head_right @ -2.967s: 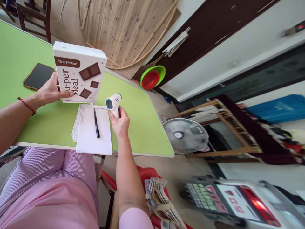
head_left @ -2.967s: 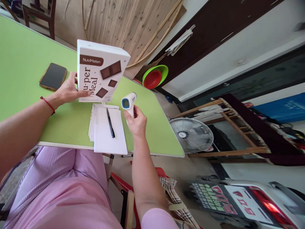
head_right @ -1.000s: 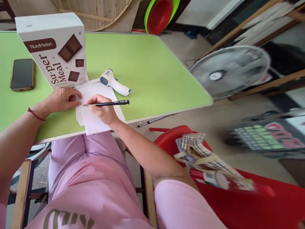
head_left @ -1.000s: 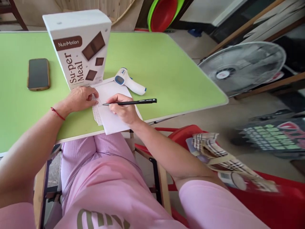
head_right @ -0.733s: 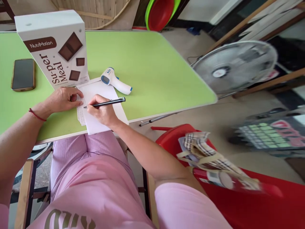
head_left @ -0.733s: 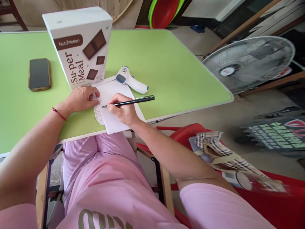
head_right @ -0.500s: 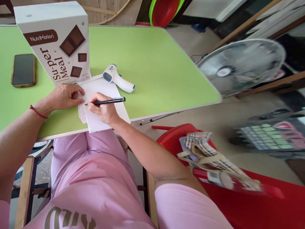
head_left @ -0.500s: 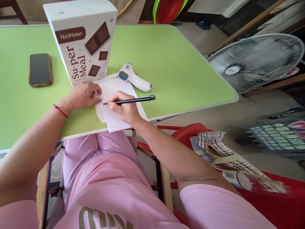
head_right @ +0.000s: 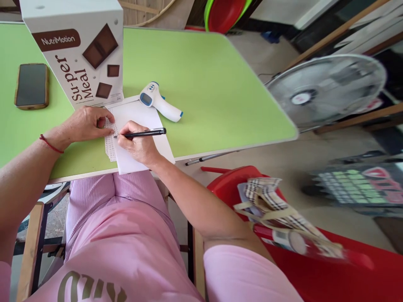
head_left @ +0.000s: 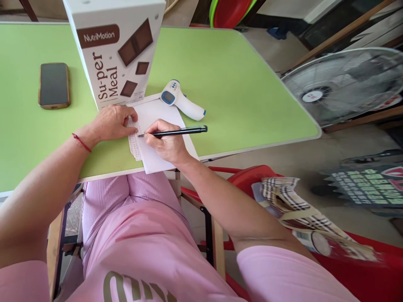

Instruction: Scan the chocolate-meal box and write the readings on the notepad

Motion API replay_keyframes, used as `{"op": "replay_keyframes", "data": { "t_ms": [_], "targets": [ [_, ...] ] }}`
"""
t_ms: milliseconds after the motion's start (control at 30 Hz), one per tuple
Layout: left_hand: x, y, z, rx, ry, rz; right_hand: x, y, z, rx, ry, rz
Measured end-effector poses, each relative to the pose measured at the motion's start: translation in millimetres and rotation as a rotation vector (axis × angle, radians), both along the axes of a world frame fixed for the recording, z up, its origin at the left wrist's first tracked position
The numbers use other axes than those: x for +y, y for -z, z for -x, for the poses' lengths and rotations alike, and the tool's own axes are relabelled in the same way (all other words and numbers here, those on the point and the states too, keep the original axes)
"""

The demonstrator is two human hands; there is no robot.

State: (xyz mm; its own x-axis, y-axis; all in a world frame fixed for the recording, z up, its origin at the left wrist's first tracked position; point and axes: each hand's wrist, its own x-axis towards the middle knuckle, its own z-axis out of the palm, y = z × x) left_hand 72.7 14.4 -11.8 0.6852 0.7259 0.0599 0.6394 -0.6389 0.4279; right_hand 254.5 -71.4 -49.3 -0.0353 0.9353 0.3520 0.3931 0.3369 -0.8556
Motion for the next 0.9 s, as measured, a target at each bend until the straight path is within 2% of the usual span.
{"op": "replay_keyframes", "data": {
  "t_ms": [733, 900],
  "targets": [
    [-1.7, -2.0, -1.7, 0.024, -0.014, -0.003, 0.2, 1.5, -2.2, -0.051, 0.003, 0.027],
    [-1.8, -2.2, -2.4, 0.03, -0.027, 0.001, 1.2, 1.5, -2.8, -0.053, 0.025, -0.009]
  ]
}}
